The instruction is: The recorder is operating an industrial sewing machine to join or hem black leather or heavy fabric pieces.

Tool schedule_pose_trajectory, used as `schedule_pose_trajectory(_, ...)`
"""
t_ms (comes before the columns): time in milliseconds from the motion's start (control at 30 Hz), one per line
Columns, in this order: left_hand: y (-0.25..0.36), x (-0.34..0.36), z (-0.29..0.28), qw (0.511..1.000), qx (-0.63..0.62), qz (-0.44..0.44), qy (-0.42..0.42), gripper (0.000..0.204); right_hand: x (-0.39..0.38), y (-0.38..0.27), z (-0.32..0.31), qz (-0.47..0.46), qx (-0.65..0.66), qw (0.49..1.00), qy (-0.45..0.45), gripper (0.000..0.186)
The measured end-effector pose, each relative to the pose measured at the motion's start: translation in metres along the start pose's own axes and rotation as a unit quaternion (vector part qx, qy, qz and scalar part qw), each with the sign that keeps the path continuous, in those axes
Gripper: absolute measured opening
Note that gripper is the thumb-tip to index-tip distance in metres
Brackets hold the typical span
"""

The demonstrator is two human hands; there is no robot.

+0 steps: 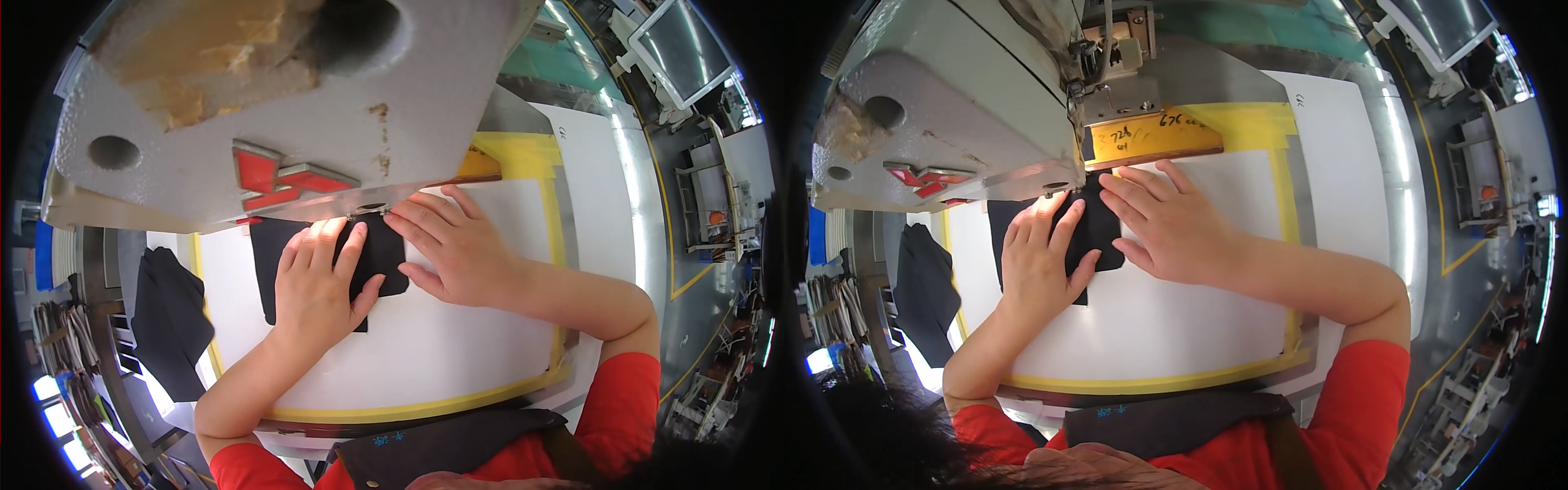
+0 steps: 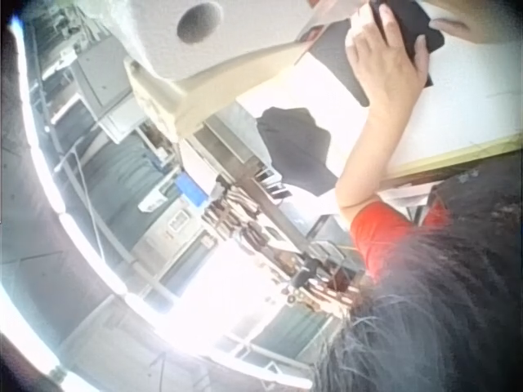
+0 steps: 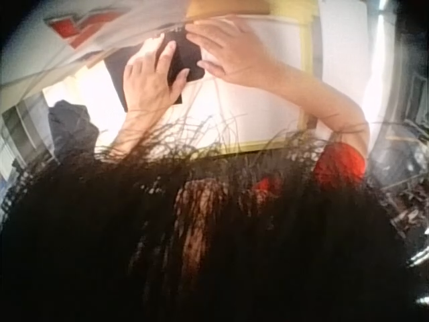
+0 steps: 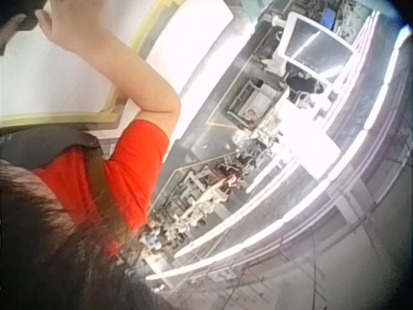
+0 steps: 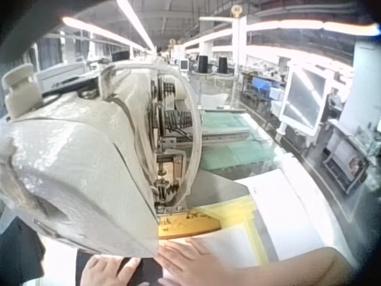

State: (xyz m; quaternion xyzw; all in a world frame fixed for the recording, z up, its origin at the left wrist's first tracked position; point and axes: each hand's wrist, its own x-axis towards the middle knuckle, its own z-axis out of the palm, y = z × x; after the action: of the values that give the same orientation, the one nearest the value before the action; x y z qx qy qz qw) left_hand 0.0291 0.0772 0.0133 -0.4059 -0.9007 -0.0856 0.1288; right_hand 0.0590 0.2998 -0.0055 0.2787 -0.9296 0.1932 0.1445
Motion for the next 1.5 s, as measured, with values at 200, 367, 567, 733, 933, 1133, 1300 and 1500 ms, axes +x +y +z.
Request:
schedule_pose_trajectory(200,0.003,0.005,0.001,1.0,0.01,-0.016,0.014,0.054,0.002,0.002,0.001,-0.008,0.024,0.999,0.026,0.051)
schedule_pose_trajectory(367,0.008,0.007,0.004,1.0,0.002,-0.018,0.015,0.054,-0.003,0.007,-0.002,-0.009,0.014,1.0,0.026,0.05)
schedule_pose_trajectory(567,0.006,0.0,0.005,0.998,-0.051,-0.023,0.031,0.051,-0.017,-0.011,0.003,-0.16,0.011,0.987,0.031,0.038)
schedule_pose_trajectory(733,-0.016,-0.01,-0.008,0.998,-0.037,-0.03,0.031,0.033,0.004,-0.054,0.004,-0.2,0.0,0.979,-0.027,0.048)
schedule_pose_trajectory(933,-0.082,-0.062,-0.051,0.969,0.134,-0.204,0.049,0.043,0.027,-0.068,0.017,-0.2,-0.16,0.963,-0.082,0.044)
schedule_pose_trajectory(1133,-0.143,-0.132,-0.038,0.927,0.117,-0.355,-0.011,0.052,0.04,-0.085,0.024,-0.203,-0.265,0.942,-0.035,0.037)
schedule_pose_trajectory(1300,-0.141,-0.129,-0.036,0.954,0.078,-0.288,0.018,0.049,0.039,-0.085,0.042,-0.115,-0.22,0.968,0.036,0.034)
schedule_pose_trajectory(1500,-0.128,-0.143,-0.041,0.991,-0.002,-0.124,0.04,0.047,0.044,-0.086,0.048,-0.058,-0.209,0.974,0.066,0.037)
